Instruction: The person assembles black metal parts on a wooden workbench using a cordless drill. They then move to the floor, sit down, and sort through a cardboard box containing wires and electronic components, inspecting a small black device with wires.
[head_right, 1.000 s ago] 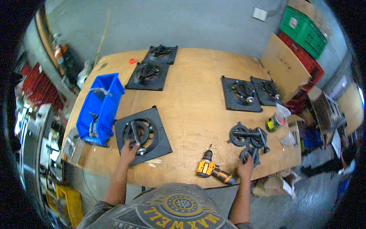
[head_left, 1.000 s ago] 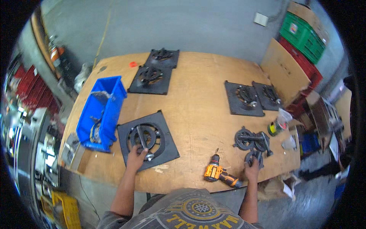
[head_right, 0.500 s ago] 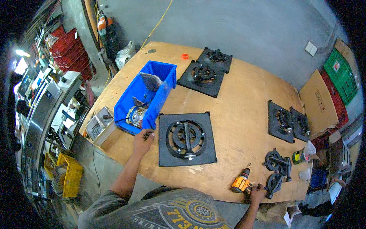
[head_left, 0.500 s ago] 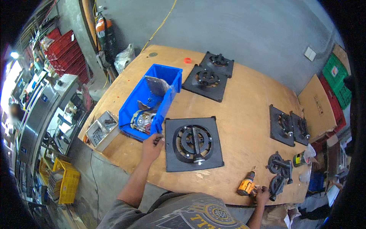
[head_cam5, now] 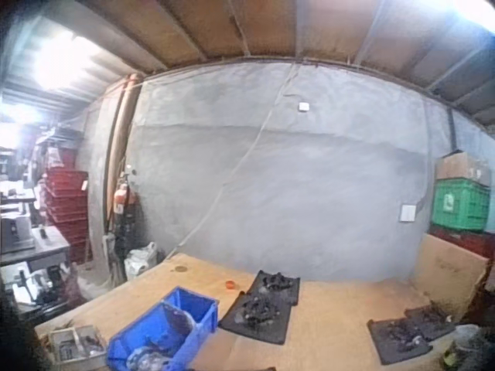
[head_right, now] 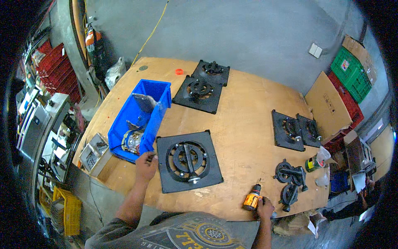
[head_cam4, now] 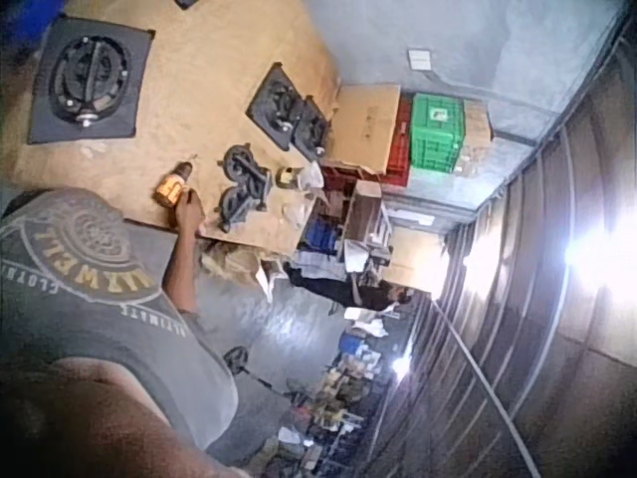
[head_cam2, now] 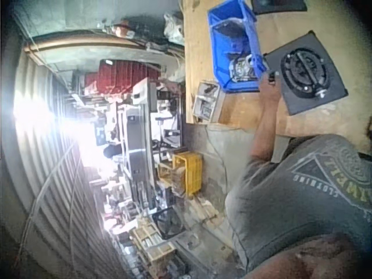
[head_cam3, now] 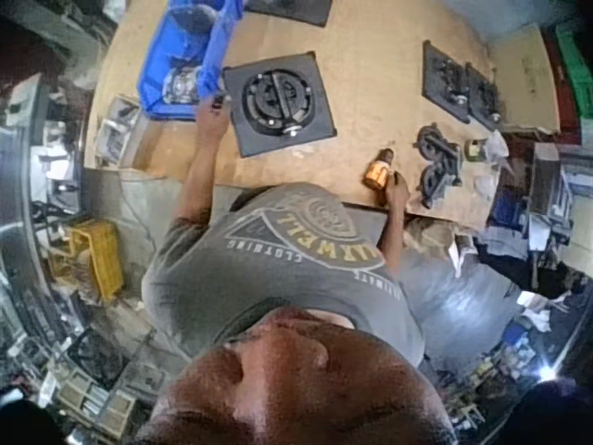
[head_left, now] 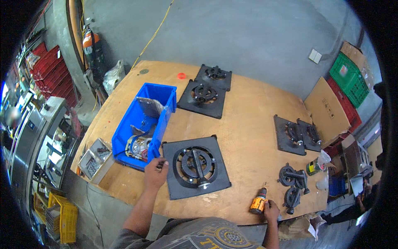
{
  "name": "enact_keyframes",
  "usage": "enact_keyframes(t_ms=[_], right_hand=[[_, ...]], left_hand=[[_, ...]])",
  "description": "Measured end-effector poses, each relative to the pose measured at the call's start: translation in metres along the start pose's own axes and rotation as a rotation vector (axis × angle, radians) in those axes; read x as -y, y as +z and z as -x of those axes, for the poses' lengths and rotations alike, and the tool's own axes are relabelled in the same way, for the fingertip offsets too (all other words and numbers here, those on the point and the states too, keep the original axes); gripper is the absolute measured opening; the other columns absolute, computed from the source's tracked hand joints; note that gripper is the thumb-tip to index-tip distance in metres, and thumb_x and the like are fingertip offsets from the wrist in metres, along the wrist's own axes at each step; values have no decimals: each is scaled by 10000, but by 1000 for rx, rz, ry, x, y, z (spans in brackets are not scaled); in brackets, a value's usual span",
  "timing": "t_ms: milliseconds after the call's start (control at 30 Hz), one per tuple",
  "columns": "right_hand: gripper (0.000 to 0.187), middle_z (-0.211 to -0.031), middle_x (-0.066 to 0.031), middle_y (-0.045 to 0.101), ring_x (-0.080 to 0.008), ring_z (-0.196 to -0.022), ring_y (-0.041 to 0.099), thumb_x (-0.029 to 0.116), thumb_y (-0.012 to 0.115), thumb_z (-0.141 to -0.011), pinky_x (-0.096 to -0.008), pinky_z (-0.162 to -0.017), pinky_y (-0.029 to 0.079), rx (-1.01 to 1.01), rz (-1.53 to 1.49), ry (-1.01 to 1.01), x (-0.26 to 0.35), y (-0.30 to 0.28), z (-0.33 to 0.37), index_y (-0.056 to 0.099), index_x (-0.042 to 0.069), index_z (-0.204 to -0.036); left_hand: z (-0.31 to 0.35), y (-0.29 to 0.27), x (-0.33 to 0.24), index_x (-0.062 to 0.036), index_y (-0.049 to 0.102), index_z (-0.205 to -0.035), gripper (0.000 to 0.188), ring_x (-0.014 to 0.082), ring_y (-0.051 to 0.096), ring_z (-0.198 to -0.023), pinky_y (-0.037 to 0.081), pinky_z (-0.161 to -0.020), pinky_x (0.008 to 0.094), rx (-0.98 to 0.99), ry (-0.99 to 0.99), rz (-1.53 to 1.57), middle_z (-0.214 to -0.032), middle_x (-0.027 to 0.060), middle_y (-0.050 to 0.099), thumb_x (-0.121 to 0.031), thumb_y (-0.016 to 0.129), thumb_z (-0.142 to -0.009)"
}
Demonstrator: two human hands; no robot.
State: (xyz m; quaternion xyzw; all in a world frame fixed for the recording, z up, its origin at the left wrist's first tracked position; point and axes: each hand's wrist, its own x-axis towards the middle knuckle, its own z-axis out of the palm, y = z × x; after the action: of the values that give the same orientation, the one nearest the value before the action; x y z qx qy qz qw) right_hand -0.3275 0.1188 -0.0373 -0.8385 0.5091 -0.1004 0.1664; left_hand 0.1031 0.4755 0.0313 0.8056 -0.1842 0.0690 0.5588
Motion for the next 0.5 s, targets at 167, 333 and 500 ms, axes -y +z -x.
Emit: enact_keyframes(t_ms=[167,333,500], right_hand=[[409,-1011,-166,696,-357,-979,643,419,516,-925,-509,-896,412,-11,25,60,8,5,-1,688,77,-1069],[381,-980,-187,697,-354,-964,655,368,547,-899,-457,-891,463,-53,57,86,26,-1,7,699,44,-1033],[418,-1052,-181,685,-351,-1001,639,409,557,-897,-498,-917,436,16,82,102,23,-11,8,686,58,-1086]], left_hand=[[-22,64,-14,-21,458,-1330,712,325,700,-865,550,-767,408,425,-217,-260,-944,230,698,-401,732,-794],[-19,112,-62,-67,28,-1539,1109,411,639,-1050,503,-929,451,721,-324,-500,-1132,288,640,-410,742,-763],[-11,131,-40,-155,199,-1530,1000,396,610,-1115,473,-973,426,562,-152,-388,-1222,228,625,-304,761,-717]])
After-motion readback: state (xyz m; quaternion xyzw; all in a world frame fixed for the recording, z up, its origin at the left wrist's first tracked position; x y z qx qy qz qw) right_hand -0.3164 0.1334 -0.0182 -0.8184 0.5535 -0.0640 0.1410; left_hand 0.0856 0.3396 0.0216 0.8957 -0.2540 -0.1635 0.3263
